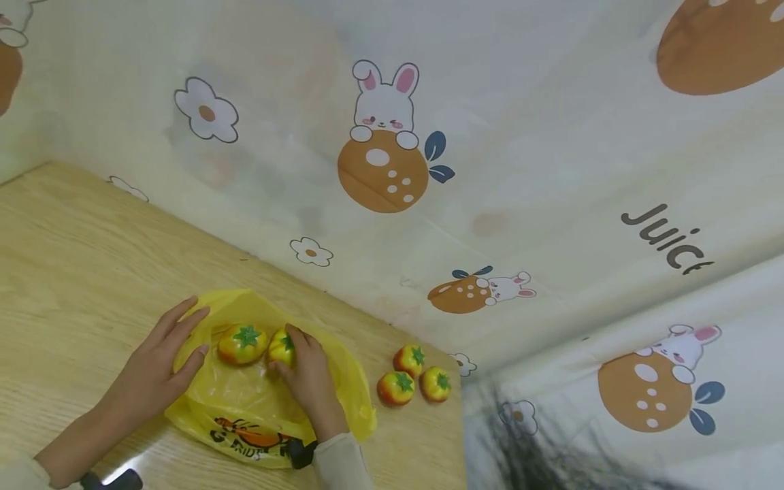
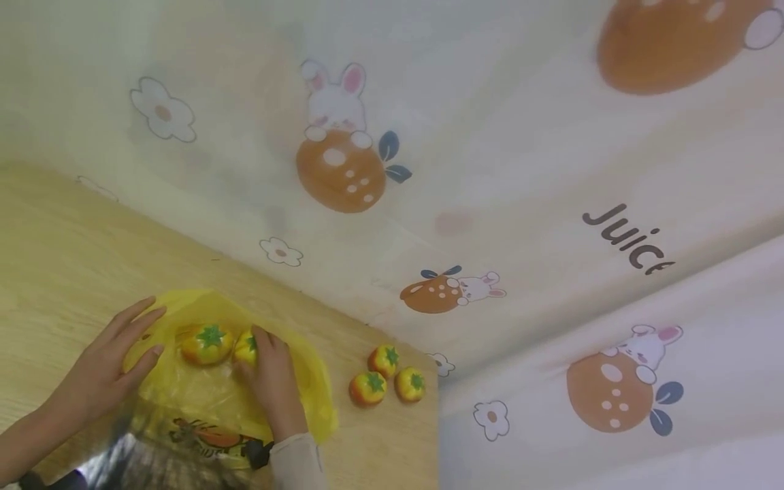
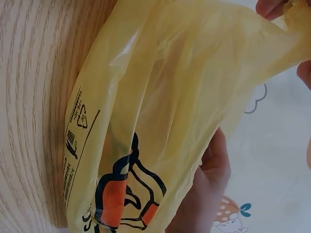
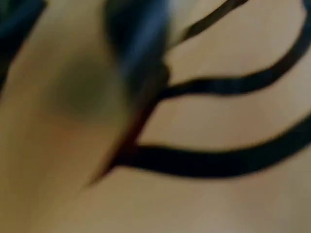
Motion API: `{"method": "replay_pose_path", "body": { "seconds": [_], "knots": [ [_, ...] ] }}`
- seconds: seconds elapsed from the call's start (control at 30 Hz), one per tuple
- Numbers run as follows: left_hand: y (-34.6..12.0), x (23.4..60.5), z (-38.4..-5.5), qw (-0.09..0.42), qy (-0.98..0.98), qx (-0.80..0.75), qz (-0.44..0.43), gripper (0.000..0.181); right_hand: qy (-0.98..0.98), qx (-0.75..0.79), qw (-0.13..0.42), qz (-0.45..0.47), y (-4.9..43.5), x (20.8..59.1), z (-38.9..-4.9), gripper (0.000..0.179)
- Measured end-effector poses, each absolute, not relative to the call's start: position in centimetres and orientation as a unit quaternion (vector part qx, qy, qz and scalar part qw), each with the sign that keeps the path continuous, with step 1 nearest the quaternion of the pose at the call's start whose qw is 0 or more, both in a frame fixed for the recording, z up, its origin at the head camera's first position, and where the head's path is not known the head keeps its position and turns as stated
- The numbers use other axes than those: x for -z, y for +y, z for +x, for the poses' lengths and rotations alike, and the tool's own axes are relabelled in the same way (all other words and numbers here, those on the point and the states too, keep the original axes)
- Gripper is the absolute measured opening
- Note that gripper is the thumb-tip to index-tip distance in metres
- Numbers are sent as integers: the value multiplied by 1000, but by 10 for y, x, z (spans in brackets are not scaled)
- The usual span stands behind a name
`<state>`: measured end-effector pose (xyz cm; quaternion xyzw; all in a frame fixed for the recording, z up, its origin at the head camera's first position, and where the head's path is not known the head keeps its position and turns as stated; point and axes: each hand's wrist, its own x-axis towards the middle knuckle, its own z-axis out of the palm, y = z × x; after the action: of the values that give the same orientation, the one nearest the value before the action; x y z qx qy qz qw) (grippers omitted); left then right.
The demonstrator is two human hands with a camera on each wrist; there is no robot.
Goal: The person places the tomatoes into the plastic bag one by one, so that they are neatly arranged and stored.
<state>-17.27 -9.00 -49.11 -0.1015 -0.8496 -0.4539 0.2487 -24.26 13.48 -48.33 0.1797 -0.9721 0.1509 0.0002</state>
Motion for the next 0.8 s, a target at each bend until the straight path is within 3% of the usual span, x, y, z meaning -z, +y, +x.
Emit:
{"method": "replay_pose_path", "body": {
  "seconds": [0.37,0.53,0.63,0.8],
  "knots": [
    [-90,496,-175,251,-852,450,-96,62,-972,-157,1,172,139,498,-250,62],
    [-88,497,-176,255,-850,450,-98,62,-975,-155,-13,157,140,497,-249,81],
    [-88,497,-175,252,-849,454,-98,61,-975,-142,6,173,139,490,-242,88],
    [-89,494,-174,246,-849,458,-98,61,-965,-116,102,210,144,471,-213,57]
  ]
}}
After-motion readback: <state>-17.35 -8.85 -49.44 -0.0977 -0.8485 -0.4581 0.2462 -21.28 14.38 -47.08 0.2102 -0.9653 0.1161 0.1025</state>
